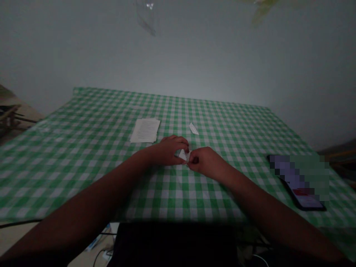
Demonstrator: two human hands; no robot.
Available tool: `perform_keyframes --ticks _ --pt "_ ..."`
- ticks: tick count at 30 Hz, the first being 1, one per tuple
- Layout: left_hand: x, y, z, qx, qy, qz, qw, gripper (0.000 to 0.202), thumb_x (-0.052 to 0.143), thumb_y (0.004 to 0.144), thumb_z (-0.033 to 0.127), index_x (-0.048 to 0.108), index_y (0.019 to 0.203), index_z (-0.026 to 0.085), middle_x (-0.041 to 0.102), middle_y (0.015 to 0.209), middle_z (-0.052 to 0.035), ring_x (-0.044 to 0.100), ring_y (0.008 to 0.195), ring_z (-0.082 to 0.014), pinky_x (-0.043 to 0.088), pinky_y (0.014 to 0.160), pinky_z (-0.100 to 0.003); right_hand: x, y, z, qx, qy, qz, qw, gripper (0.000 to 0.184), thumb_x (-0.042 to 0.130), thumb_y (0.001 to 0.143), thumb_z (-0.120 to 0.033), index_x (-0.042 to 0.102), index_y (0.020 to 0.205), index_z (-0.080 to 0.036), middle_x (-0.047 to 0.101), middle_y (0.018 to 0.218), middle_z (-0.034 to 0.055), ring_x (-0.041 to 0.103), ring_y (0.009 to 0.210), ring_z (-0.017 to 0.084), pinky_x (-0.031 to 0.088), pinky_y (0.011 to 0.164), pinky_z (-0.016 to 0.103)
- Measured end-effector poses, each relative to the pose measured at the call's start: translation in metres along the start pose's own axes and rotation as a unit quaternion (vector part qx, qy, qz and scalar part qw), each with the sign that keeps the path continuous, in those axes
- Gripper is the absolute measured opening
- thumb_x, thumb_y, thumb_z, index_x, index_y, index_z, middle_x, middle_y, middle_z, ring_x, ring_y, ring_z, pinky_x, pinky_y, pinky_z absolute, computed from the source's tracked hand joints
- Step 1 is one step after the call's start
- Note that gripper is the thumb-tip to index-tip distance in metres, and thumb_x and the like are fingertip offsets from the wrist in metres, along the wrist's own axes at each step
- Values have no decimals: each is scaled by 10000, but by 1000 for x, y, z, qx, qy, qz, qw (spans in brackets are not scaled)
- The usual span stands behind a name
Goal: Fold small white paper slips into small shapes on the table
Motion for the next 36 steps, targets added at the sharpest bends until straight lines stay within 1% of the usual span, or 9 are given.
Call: perform_keyframes --ticks 4,12,16,20,27,36 --pt "-1 0 0 -15 -6 -6 1000 340 740 789 367 655 1102 265 564 1341 -36 472 1255 -272 323 1075 -444 1 0 3 -1 31 2 1000 84 678 773 -132 727 752 -197 716 706 2 632 637 123 433 623 242" --pt "-1 1 1 -24 -3 -17 1000 335 729 803 379 658 1112 271 551 1355 -29 457 1277 -270 314 1083 -440 0 1 7 27 62 -5 998 80 679 761 -120 725 757 -185 743 747 15 666 673 133 460 633 239" --pt "-1 1 1 -13 1 -13 1000 332 726 805 389 654 1107 269 556 1349 -34 470 1262 -270 316 1077 -450 0 1 5 29 45 -16 998 83 669 771 -125 724 764 -186 739 742 7 657 664 127 453 629 234" --pt "0 1 0 -7 4 -6 1000 338 734 795 379 651 1103 268 560 1342 -37 471 1264 -273 321 1075 -450 1 2 2 43 -1 -27 999 68 672 776 -150 724 767 -192 735 755 9 645 672 132 437 619 237" --pt "-2 1 3 -9 9 -12 1000 321 725 793 335 649 1093 252 564 1331 -33 475 1259 -263 325 1081 -430 1 1 -4 34 -78 -7 996 60 676 783 -205 716 739 -195 712 712 11 613 627 131 393 589 254" --pt "-1 1 1 -4 7 -7 1000 324 725 791 348 647 1093 259 561 1333 -30 476 1257 -259 320 1080 -423 1 2 -6 39 -73 -8 997 87 676 793 -244 736 754 -194 721 721 22 618 638 139 400 597 262"
Point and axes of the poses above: each hand's wrist, its own y-axis towards the middle knuckle, its own x-axis out of the palm, z = x × y, the point moved 7 cm from there along y, towards the middle knuckle
